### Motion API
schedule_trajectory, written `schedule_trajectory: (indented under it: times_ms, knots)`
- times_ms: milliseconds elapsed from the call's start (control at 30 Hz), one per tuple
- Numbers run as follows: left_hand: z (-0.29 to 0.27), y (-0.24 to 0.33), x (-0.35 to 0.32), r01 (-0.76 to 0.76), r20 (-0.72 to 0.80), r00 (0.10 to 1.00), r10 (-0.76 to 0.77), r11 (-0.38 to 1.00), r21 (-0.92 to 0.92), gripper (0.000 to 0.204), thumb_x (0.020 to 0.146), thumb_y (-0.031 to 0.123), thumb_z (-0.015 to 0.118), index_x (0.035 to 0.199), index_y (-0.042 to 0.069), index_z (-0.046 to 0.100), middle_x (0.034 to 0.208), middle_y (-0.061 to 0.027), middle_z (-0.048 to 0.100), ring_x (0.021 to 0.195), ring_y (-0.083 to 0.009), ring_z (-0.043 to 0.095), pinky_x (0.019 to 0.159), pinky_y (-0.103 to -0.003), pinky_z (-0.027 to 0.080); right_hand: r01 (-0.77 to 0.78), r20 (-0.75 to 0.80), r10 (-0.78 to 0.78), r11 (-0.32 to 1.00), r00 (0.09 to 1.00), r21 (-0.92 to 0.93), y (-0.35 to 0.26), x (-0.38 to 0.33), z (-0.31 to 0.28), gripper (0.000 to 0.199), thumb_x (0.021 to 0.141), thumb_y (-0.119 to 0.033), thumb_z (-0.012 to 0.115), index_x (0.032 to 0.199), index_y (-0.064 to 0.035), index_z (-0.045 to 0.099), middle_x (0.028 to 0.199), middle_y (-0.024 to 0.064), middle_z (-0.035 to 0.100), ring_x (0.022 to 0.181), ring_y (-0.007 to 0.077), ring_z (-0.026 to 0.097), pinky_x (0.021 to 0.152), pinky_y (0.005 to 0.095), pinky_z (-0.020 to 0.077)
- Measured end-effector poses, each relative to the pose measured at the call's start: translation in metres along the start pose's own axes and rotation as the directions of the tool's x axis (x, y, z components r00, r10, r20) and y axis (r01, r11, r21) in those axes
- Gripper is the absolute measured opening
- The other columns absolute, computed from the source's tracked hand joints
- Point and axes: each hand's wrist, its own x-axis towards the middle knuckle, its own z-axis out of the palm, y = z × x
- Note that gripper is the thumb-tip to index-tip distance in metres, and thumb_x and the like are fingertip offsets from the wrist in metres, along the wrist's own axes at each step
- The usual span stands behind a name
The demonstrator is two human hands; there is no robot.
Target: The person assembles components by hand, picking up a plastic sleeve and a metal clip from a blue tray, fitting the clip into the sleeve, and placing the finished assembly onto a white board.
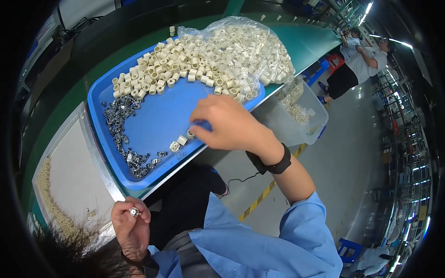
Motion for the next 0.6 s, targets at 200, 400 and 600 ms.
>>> schedule_trajectory:
  times_ms: [200,400,600]
  knots:
    - [0.012,-0.005,0.005,-0.002,0.056,0.998,0.001,1.000,0.021,0.020,0.093,0.003,0.073,0.111,-0.004,0.070,0.105,-0.0232,0.068,0.085,-0.0268,0.067,0.073,-0.034,0.056,-0.322,0.531,0.251,0.946,0.809,0.045,-0.006,0.037,0.004,0.015,0.085,-0.015,0.074,0.093,-0.0023,0.076,0.073,0.0054,0.070,0.086,0.0244,0.071,0.081,0.0345,0.0530]
    - [0.019,0.002,0.005,0.016,0.052,0.998,-0.021,0.995,0.095,0.022,0.091,-0.006,0.071,0.114,-0.007,0.070,0.110,-0.0229,0.068,0.091,-0.0243,0.070,0.081,-0.034,0.060,-0.309,0.491,0.204,0.940,0.847,0.144,-0.009,0.036,0.000,0.013,0.087,-0.012,0.072,0.092,-0.0006,0.076,0.080,0.0085,0.073,0.086,0.0229,0.071,0.079,0.0328,0.0536]
    - [0.032,0.003,0.018,0.025,0.091,0.995,-0.036,0.992,0.127,0.029,0.092,-0.014,0.068,0.120,-0.008,0.071,0.118,-0.0210,0.068,0.097,-0.0220,0.071,0.085,-0.033,0.061,-0.217,0.199,0.086,0.399,0.976,0.891,-0.057,0.009,0.007,0.011,0.089,-0.003,0.070,0.095,0.0047,0.075,0.093,0.0163,0.074,0.084,0.0245,0.070,0.077,0.0367,0.0552]
